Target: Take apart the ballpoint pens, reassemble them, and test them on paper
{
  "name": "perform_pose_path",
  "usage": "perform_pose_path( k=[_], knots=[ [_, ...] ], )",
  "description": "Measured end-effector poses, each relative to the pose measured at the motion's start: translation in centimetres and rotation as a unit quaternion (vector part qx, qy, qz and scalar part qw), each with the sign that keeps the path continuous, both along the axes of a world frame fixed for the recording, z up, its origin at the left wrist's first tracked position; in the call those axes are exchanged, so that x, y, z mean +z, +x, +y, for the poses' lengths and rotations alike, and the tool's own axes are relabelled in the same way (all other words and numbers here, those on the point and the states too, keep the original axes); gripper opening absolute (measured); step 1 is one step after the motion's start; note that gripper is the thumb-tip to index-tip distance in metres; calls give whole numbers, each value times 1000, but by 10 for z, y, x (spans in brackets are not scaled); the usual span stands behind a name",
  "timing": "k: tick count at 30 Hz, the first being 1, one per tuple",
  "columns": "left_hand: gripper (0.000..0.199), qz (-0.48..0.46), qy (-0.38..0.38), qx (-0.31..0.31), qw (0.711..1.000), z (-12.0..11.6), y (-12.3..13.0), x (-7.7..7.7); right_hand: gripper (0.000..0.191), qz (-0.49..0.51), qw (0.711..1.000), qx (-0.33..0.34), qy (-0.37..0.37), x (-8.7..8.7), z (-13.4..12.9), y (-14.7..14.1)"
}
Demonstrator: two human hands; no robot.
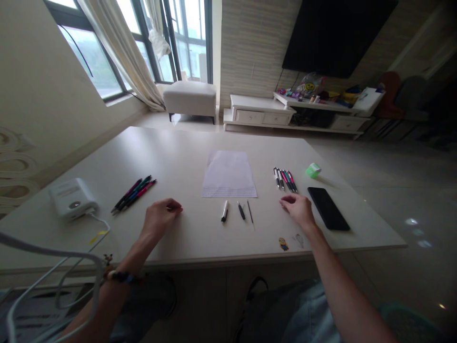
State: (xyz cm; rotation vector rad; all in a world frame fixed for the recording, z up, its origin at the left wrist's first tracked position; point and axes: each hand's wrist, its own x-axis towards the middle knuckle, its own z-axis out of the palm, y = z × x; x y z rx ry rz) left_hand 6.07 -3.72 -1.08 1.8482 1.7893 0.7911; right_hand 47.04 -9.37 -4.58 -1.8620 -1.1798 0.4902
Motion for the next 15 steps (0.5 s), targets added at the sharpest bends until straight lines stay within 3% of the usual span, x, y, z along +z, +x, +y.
perform_pose_path(
  k=[2,5,10,15],
  knots=[
    [2,-2,10,0,1000,-1,-2,-1,22,-7,1000,2,-7,1,0,-2],
    [9,-2,6,-23,1000,-5,15,-2,22,-56,996,46,-42,6,2,-15],
    [30,33,-14,-104,994,-19,75,-1,27,-104,969,173,-139,25,0,-57],
    [33,151,18,-126,980,-27,121,-5,25,-156,950,217,-161,36,4,-89]
  ],
)
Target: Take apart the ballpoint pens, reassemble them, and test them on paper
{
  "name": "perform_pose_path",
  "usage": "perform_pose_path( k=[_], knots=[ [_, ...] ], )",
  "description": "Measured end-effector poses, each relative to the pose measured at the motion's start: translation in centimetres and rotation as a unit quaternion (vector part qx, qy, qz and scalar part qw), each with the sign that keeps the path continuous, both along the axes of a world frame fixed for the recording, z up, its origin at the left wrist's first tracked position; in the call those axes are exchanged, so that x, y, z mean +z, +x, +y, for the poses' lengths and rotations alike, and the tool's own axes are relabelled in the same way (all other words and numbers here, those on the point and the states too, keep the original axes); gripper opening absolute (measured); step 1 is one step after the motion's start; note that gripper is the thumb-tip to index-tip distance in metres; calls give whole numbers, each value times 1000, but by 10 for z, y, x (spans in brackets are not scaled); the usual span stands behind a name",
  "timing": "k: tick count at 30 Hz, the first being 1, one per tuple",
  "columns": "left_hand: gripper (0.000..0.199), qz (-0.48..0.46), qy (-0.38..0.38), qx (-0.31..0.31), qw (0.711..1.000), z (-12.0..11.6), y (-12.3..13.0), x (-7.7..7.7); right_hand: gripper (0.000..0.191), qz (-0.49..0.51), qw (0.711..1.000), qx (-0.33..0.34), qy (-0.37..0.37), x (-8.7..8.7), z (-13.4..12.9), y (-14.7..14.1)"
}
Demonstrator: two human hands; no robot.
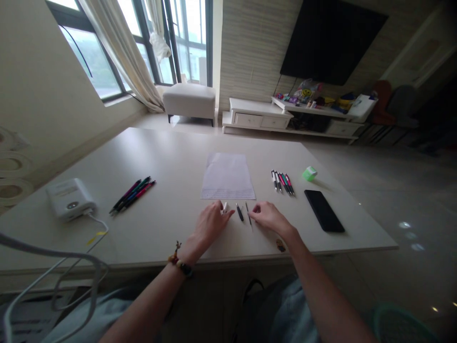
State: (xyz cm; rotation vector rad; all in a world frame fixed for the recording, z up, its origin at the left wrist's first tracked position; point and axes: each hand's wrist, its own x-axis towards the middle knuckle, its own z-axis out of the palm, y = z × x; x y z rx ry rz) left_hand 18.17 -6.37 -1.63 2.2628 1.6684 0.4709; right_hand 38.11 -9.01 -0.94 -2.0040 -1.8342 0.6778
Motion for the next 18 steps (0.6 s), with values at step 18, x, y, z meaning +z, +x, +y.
perform_pose_path(
  k=[18],
  knots=[
    [18,-355,-27,-29,934,-21,-10,5,18,112,979,-84,146,13,10,-21]
  ],
)
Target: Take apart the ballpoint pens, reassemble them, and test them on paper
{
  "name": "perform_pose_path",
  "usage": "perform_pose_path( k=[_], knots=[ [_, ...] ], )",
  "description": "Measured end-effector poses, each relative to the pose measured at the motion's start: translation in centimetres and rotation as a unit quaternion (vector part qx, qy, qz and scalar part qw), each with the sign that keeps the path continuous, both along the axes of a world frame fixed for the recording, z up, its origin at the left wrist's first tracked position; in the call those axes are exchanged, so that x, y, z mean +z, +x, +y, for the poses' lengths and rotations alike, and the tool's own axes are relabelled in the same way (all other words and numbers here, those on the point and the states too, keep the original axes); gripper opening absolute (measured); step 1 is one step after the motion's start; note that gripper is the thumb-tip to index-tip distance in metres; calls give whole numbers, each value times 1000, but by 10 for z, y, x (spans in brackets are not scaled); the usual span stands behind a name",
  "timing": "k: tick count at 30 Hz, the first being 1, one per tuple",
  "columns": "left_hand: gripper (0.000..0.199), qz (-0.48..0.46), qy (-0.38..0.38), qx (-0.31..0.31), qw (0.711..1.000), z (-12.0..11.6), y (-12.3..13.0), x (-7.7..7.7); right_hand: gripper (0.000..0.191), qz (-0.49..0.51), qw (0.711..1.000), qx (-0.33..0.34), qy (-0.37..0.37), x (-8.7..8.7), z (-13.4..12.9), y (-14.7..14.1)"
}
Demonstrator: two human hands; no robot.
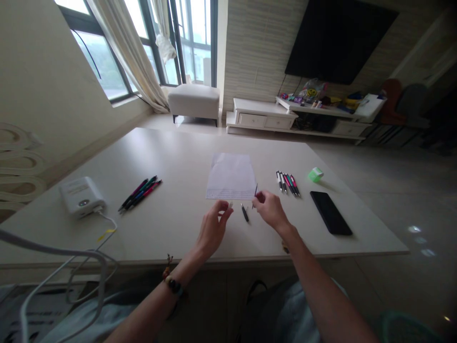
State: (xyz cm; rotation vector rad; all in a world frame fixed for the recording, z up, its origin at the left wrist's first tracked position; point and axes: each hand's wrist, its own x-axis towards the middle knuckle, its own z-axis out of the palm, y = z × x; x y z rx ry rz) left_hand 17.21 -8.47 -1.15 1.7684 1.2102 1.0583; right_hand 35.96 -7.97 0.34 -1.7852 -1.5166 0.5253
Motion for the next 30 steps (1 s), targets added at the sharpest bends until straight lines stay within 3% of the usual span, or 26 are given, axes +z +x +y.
perform_pose_path(
  k=[3,6,17,24,30],
  knots=[
    [18,-24,-3,-15,1000,-6,0,1,23,188,974,27,121,15,-7,-11],
    [16,-24,-4,-26,999,-10,2,2,22,248,953,53,165,26,-16,-25],
    [14,-11,8,-22,1000,-9,2,3,19,158,972,114,135,29,-22,-33],
    [14,-17,-7,-41,999,-11,2,5,22,175,969,104,139,29,-19,-33],
    [26,-1,-18,-54,998,-16,2,8,19,165,970,119,130,27,-19,-32]
  ],
)
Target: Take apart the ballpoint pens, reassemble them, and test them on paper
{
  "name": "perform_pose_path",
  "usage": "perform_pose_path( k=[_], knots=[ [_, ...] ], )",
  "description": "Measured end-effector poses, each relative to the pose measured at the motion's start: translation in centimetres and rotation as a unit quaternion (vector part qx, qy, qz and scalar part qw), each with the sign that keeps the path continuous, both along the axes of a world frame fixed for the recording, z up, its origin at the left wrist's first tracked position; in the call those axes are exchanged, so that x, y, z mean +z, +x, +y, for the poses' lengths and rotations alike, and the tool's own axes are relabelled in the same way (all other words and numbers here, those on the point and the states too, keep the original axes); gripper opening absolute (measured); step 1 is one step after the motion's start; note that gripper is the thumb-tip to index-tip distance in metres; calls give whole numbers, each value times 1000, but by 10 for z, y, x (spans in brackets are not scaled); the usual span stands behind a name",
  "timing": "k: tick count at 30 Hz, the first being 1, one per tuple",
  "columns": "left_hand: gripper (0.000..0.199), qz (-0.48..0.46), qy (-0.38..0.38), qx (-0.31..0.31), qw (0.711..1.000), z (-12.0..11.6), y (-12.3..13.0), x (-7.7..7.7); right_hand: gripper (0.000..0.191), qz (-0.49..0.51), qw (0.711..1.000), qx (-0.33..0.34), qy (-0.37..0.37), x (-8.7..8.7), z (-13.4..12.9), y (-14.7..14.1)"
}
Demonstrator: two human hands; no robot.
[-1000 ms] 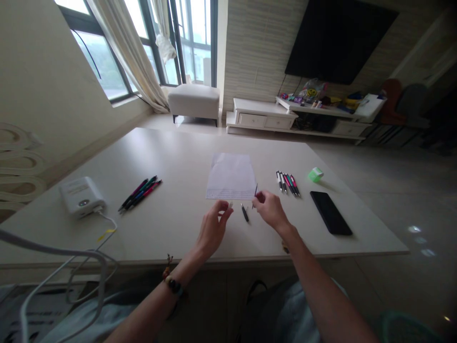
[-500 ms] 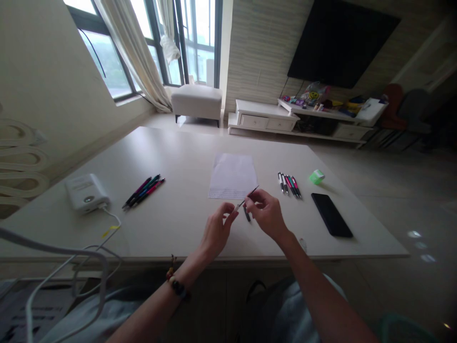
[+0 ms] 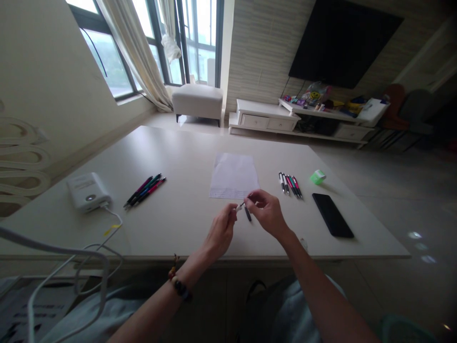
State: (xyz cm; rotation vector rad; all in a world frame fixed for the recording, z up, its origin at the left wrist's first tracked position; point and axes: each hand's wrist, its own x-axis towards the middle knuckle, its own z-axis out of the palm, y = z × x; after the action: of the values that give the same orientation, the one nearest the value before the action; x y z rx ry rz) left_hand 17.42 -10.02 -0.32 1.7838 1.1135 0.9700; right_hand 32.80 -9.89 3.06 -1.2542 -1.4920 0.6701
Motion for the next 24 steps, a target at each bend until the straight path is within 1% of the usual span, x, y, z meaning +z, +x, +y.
perform_pose_path(
  k=[2,5,7,8,10,11,12,14,16,18,21,24],
  knots=[
    [29,-1,1,-1,1000,0,0,1,20,22,999,20,-16,-1,0,-1],
    [28,-16,7,-12,1000,1,1,1,23,54,995,72,-42,-3,2,-1],
    [27,-26,10,-14,999,3,1,1,24,64,990,106,-65,-4,5,3],
    [28,-31,10,-10,999,3,1,1,26,62,989,111,-76,-6,7,8],
    [29,-43,0,5,999,4,2,3,30,27,991,88,-98,-11,13,21],
    [30,-54,-8,13,998,3,2,4,31,-9,992,58,-108,-16,16,28],
    [31,-67,-18,19,997,3,3,6,29,-59,991,24,-121,-21,18,36],
    [32,-97,-36,28,994,1,3,10,26,-167,973,-27,-157,-32,23,49],
    [34,-120,-48,34,991,1,4,13,31,-240,952,-30,-186,-41,24,56],
    [36,-136,-56,36,988,1,3,14,36,-275,942,-19,-192,-47,24,56],
    [36,-148,-56,35,987,1,1,15,32,-291,941,-14,-175,-49,24,49],
    [33,-151,-52,38,986,2,-1,15,26,-293,942,-9,-162,-49,25,43]
  ],
)
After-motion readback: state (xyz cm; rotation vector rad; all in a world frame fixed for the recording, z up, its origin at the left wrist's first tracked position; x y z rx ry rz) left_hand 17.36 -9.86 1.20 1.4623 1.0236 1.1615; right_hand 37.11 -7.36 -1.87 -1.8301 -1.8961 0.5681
